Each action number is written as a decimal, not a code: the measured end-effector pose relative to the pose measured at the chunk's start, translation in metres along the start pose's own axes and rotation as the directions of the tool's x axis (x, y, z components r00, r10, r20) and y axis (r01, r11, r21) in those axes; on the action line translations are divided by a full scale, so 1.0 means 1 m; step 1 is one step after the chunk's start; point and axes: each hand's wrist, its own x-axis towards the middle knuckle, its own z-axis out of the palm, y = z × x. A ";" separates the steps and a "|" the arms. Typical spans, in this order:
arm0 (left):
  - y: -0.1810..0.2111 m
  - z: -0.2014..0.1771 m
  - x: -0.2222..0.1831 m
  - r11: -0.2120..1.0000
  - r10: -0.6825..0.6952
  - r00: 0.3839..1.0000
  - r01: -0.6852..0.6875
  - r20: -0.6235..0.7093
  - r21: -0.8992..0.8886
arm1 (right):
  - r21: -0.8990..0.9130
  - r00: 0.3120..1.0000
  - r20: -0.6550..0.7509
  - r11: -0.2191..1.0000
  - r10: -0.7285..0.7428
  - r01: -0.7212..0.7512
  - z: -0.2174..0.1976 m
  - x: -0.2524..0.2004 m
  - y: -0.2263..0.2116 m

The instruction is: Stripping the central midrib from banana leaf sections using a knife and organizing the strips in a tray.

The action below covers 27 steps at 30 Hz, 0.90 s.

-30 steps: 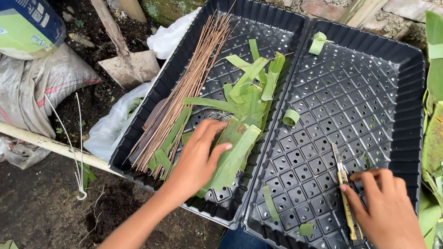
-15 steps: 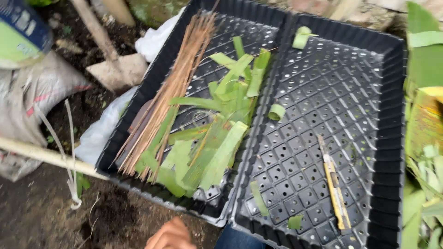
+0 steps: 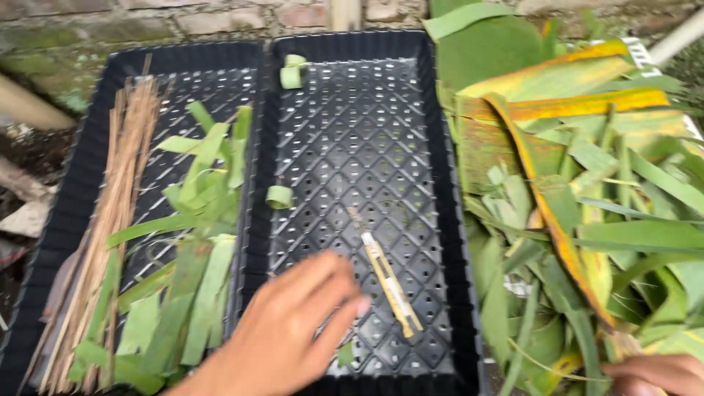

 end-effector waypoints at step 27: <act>-0.161 0.134 0.260 0.777 -0.540 0.841 0.487 -0.026 -0.399 | -0.067 0.681 0.262 0.692 -0.683 0.719 0.056 0.172 -0.248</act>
